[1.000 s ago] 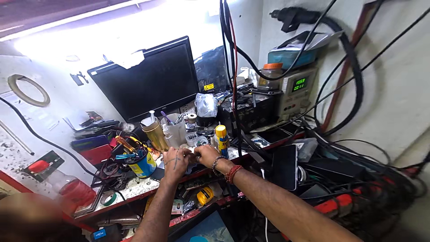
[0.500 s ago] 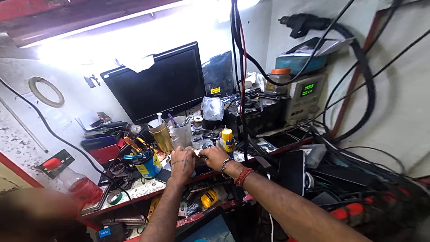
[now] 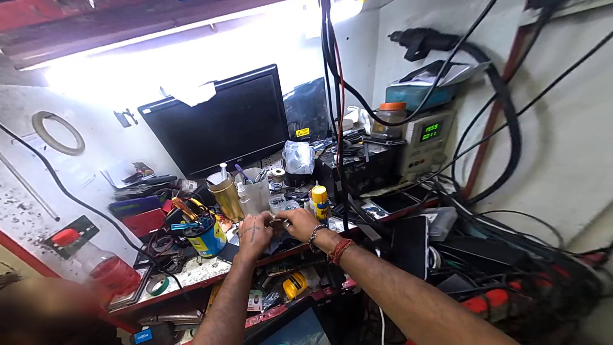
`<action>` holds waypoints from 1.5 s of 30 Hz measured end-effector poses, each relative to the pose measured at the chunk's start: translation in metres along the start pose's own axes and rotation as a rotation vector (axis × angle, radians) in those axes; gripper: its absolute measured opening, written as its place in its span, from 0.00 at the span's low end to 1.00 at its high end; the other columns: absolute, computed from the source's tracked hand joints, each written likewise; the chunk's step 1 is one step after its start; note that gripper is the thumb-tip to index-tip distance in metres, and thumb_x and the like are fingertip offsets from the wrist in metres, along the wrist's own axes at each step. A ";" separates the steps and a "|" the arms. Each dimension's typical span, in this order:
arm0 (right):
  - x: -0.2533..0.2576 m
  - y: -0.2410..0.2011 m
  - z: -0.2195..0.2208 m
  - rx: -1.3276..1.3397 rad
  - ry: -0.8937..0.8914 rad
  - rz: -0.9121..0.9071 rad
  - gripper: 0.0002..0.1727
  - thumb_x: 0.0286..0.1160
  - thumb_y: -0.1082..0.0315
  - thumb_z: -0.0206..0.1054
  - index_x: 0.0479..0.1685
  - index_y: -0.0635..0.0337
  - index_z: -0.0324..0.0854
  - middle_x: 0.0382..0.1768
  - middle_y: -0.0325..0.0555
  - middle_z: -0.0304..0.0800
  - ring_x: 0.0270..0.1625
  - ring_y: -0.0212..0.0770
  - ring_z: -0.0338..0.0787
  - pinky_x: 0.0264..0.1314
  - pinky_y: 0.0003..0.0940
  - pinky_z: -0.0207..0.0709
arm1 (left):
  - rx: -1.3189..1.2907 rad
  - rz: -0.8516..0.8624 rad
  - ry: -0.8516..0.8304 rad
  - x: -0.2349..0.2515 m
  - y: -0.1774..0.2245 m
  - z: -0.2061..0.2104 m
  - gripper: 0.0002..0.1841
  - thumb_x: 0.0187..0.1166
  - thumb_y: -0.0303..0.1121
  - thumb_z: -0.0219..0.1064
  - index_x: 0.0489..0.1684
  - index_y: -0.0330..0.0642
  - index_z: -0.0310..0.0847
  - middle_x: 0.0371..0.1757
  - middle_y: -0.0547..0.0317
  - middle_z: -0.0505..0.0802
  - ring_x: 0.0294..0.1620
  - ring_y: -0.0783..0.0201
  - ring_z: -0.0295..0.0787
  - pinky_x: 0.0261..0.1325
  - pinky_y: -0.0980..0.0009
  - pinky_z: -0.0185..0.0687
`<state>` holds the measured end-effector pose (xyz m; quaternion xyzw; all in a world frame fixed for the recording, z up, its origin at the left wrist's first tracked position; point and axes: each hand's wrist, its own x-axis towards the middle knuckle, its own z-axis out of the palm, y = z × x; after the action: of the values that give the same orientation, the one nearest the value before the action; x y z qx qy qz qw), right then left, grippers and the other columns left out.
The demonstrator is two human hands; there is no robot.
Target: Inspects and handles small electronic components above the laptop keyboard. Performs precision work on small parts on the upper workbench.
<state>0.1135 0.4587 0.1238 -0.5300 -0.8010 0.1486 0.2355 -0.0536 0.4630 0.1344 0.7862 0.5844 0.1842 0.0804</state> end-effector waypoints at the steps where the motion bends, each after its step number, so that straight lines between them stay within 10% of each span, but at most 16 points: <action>1: 0.001 -0.001 -0.002 0.022 0.023 -0.022 0.20 0.80 0.75 0.61 0.68 0.53 0.87 0.58 0.57 0.93 0.64 0.60 0.90 0.69 0.63 0.76 | -0.012 -0.003 0.018 0.001 0.002 -0.002 0.10 0.78 0.30 0.69 0.53 0.45 0.92 0.49 0.49 0.96 0.60 0.44 0.87 0.68 0.40 0.71; 14: 0.006 0.000 0.002 0.129 0.058 0.024 0.09 0.81 0.69 0.67 0.45 0.65 0.89 0.45 0.59 0.92 0.55 0.58 0.90 0.63 0.60 0.77 | -0.215 0.001 0.030 0.000 -0.010 0.017 0.33 0.74 0.27 0.75 0.81 0.41 0.68 0.54 0.45 0.95 0.62 0.41 0.88 0.75 0.34 0.66; 22: 0.009 0.005 0.002 0.170 -0.009 -0.022 0.14 0.86 0.66 0.63 0.61 0.57 0.91 0.60 0.54 0.93 0.68 0.53 0.88 0.75 0.56 0.73 | -0.179 -0.003 0.136 -0.004 -0.010 0.022 0.29 0.71 0.26 0.76 0.75 0.40 0.74 0.49 0.48 0.95 0.62 0.39 0.85 0.72 0.36 0.68; 31: 0.009 0.002 0.006 0.123 0.081 0.035 0.10 0.79 0.66 0.71 0.40 0.66 0.90 0.46 0.57 0.92 0.56 0.56 0.89 0.65 0.57 0.76 | -0.200 0.021 0.070 -0.004 -0.007 0.022 0.25 0.77 0.22 0.66 0.75 0.40 0.73 0.52 0.44 0.95 0.63 0.38 0.85 0.74 0.38 0.67; 36: 0.007 0.007 0.005 0.262 0.049 0.088 0.17 0.77 0.63 0.75 0.56 0.66 0.88 0.53 0.60 0.93 0.60 0.57 0.90 0.71 0.58 0.75 | -0.235 0.017 0.126 -0.009 -0.008 0.022 0.25 0.73 0.22 0.71 0.71 0.39 0.75 0.47 0.45 0.94 0.59 0.38 0.85 0.69 0.35 0.70; 42: 0.007 0.015 0.007 0.205 -0.018 0.039 0.10 0.79 0.68 0.70 0.43 0.67 0.90 0.43 0.59 0.92 0.51 0.55 0.89 0.61 0.56 0.75 | -0.243 0.053 0.148 -0.013 -0.012 0.025 0.24 0.71 0.31 0.79 0.66 0.39 0.80 0.45 0.47 0.95 0.58 0.40 0.86 0.69 0.35 0.70; 45: 0.007 0.012 0.005 0.158 -0.036 0.066 0.11 0.80 0.71 0.66 0.51 0.62 0.93 0.52 0.59 0.94 0.61 0.57 0.90 0.70 0.59 0.75 | -0.274 0.100 0.106 -0.011 -0.013 0.020 0.20 0.71 0.33 0.77 0.62 0.43 0.89 0.58 0.48 0.93 0.65 0.40 0.82 0.71 0.35 0.67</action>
<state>0.1181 0.4702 0.1152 -0.5332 -0.7730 0.2285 0.2568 -0.0605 0.4583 0.1095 0.7851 0.5174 0.3073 0.1465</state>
